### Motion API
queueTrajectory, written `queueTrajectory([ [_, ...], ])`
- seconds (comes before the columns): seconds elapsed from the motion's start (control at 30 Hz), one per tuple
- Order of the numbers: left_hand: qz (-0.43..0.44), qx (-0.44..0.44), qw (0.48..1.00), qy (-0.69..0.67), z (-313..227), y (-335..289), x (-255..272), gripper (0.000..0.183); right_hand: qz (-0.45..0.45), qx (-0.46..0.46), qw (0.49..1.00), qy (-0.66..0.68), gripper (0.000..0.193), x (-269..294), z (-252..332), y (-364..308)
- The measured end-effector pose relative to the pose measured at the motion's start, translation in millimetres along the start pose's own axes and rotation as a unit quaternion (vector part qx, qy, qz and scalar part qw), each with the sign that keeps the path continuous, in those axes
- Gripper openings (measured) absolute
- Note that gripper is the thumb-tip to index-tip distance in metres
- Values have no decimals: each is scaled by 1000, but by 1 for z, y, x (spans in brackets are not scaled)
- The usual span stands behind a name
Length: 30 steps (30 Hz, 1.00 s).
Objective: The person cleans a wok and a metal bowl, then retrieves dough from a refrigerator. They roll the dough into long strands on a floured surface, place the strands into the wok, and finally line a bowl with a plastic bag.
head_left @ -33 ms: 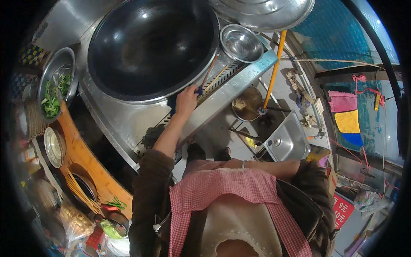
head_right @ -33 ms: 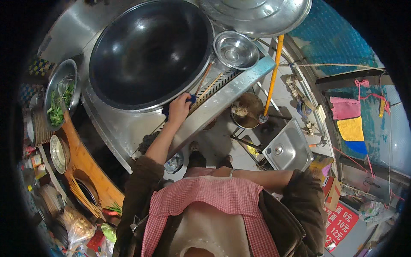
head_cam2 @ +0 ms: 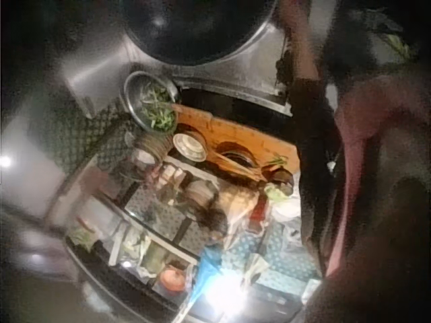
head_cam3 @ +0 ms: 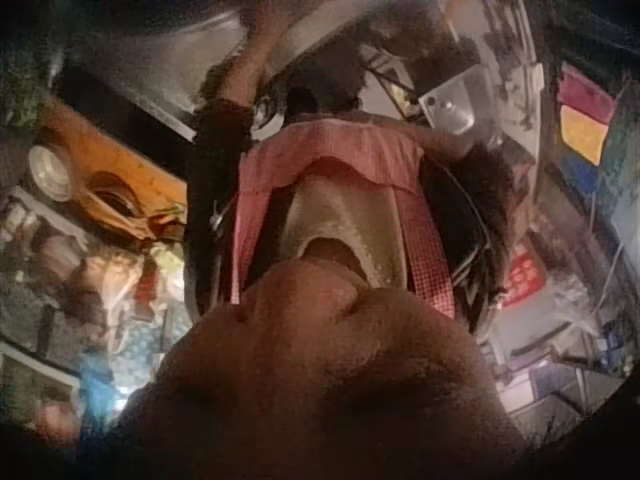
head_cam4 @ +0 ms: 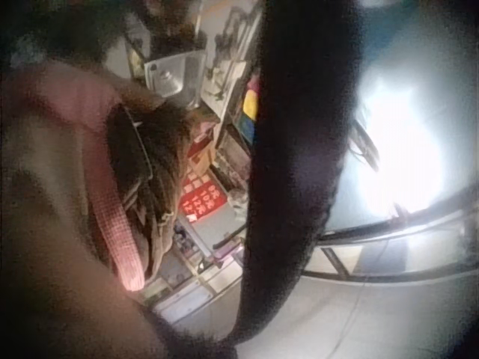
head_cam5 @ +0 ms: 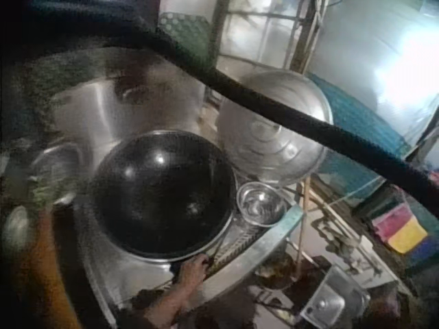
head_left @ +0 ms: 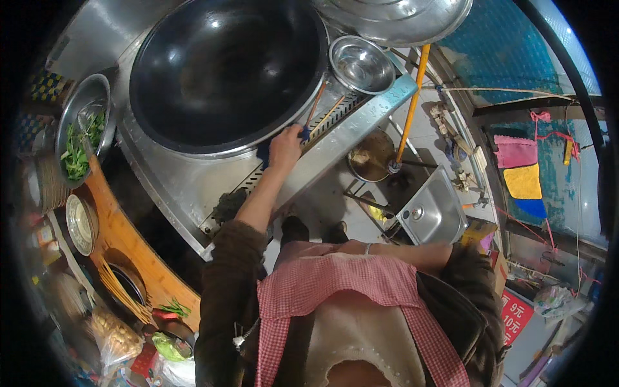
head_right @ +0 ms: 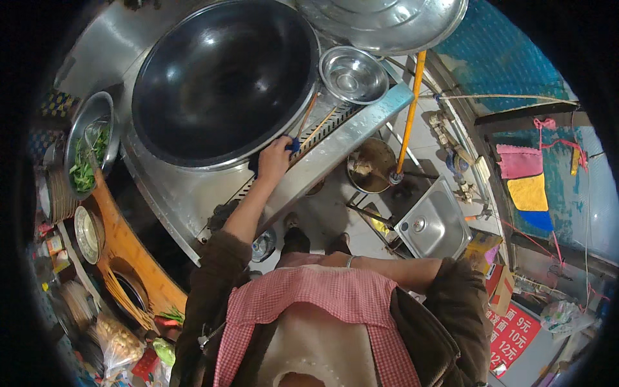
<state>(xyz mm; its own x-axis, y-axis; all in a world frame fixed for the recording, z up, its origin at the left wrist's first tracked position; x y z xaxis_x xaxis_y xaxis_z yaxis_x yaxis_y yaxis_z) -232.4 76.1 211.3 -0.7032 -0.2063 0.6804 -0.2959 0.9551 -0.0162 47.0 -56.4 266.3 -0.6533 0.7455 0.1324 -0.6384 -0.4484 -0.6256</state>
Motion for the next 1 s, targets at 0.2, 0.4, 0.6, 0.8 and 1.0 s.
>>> queueTrajectory([
  [0.2, 123, -64, 988, -61, -18, 83, -53, 31, 31, -108, 989, -92, 31, 11, -5, -7],
  [0.4, -58, -65, 956, -280, -62, 28, 22, 27, -536, 91, 744, 388, 40, 174, -64, -60],
  [0.6, 50, -103, 963, -245, -142, -52, 76, 35, -588, 210, 662, 415, 35, 230, -29, -40],
  [0.8, -28, 62, 934, -352, -49, -75, 95, 33, -618, 49, 756, -209, 43, 174, -3, -28],
  [1.0, 5, 184, 930, -317, -36, -114, 86, 31, -694, -102, 663, -263, 63, 232, -136, -81],
])
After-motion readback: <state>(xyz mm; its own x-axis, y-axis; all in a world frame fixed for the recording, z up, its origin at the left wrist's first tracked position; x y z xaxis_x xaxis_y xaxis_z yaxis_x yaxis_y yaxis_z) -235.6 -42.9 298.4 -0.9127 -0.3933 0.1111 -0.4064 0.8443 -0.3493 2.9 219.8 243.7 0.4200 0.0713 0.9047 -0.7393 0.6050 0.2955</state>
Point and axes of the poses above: each hand's wrist, its own y-axis towards the middle knuckle, its own x-axis out of the back of the hand, z = x × y, the point moved 6 cm from there along y, towards the middle knuckle, and after that the axes turned 11 degrees about z, right-handed, at the moved point
